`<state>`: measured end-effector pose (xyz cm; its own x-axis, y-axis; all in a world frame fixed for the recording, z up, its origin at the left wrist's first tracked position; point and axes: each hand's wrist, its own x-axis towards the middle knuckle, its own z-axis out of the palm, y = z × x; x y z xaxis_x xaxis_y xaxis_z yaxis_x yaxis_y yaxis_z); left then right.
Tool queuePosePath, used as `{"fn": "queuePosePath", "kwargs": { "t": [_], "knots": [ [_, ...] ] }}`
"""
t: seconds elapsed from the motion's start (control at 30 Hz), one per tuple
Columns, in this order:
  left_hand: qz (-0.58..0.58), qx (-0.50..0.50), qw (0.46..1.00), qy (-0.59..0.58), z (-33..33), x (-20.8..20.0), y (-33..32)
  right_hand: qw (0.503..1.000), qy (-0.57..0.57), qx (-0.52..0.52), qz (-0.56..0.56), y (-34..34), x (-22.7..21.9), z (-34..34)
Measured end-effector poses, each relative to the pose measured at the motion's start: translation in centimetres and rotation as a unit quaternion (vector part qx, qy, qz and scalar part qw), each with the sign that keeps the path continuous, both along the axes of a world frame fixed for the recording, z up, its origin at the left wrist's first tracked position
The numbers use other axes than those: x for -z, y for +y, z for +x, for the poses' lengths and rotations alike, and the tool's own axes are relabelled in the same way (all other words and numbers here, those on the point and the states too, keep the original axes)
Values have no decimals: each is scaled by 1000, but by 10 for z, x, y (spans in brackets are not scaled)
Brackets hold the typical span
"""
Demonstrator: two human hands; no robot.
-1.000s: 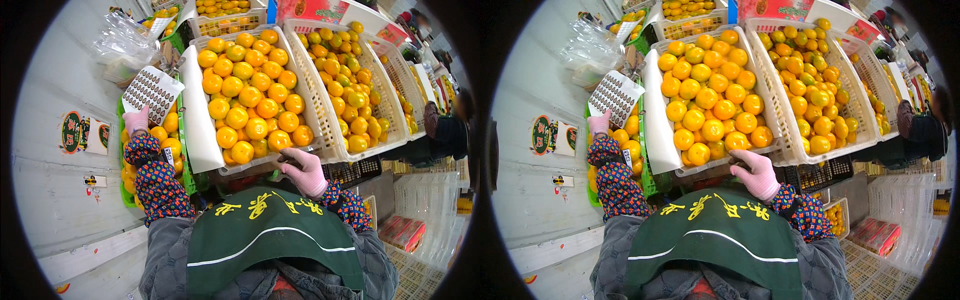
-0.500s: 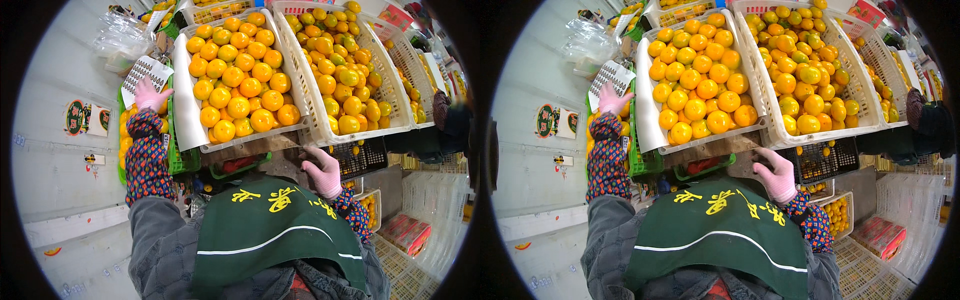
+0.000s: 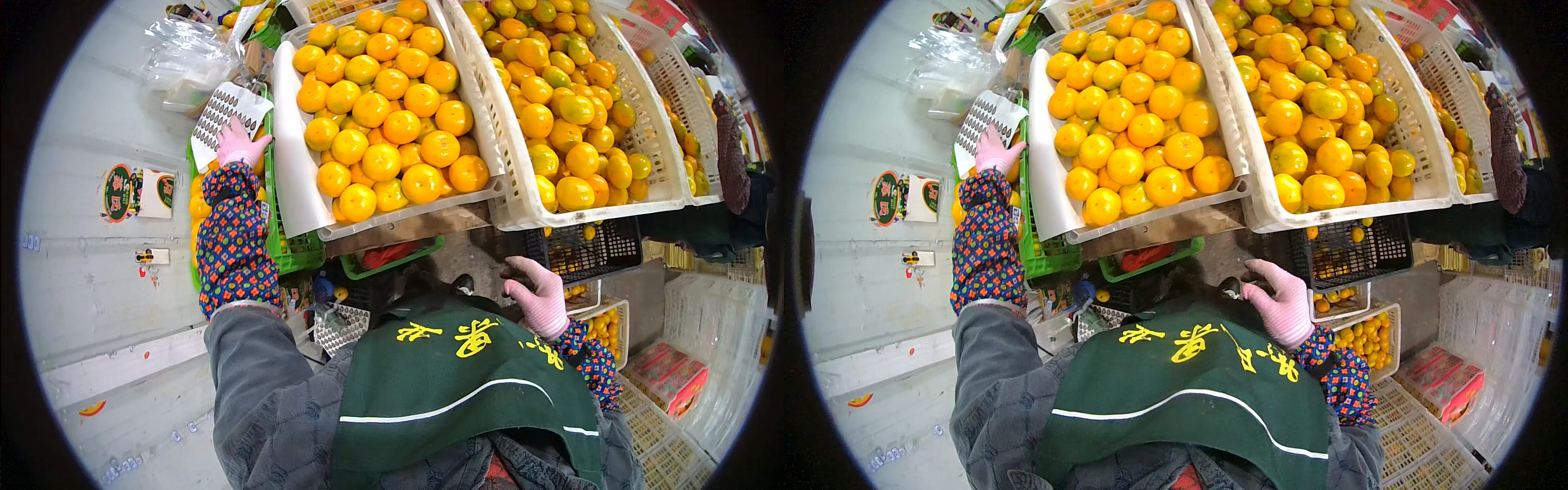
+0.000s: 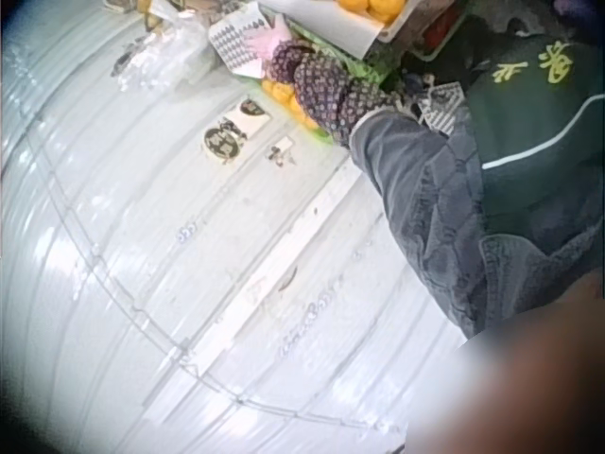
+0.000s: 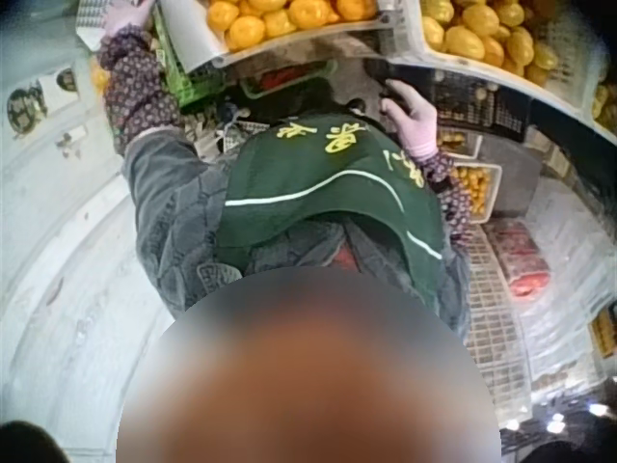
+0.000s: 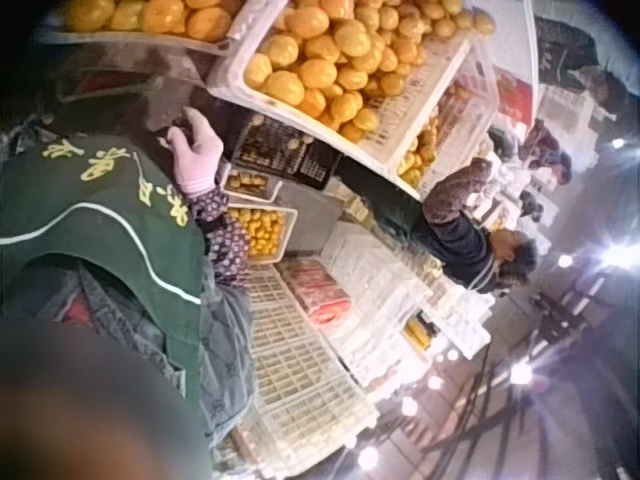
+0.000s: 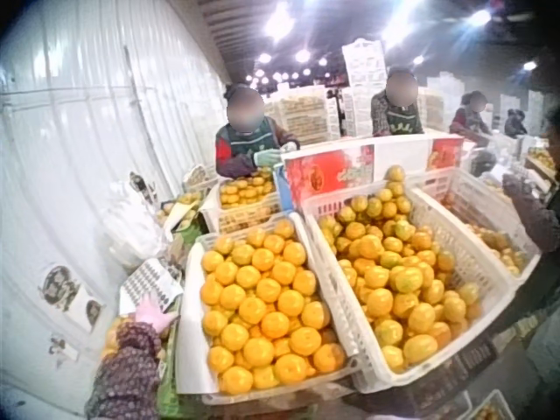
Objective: The person selects oranges from white crates, applies small round stickers to each orange, and then places the labeled oranges into a red cardboard box. The person also handles sticker sheets and packaging materials during the process.
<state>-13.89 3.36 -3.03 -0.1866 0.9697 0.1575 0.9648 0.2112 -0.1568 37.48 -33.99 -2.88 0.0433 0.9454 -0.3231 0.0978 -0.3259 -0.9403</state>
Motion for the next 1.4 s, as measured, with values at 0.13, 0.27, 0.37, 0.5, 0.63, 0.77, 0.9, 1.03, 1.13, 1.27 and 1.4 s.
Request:
{"fn": "queuePosePath", "kwargs": {
  "t": [0.13,0.27,0.37,0.5,0.63,0.77,0.9,1.03,1.13,1.27,1.4],
  "knots": [
    [-82,-67,994,-5,-11,-1,24,997,-47,-52,25,8,5,-10],
    [-79,-49,996,6,-13,-21,20,999,-16,-43,-10,12,8,-18],
    [116,-48,992,-33,9,-73,-29,999,-25,-43,-23,20,1,-22],
    [210,140,964,-87,87,-117,-150,974,-99,-162,125,57,-12,-35],
    [117,381,899,-182,197,-92,-230,967,69,-197,147,106,-12,-82],
    [-17,380,913,-148,259,-61,-264,938,317,-37,134,115,-13,-117],
    [-58,504,801,-317,227,-60,-266,950,306,51,44,118,-10,-92],
    [148,344,837,-399,181,-66,-225,933,350,-71,38,102,-7,-48],
    [-82,272,676,-680,178,-55,-196,922,374,-103,19,88,-7,-25],
    [-152,221,559,-784,193,-41,-208,939,330,-92,17,78,-10,-12],
    [-84,183,599,-775,197,-47,-234,968,235,-40,81,53,-32,-10]
  ]
}}
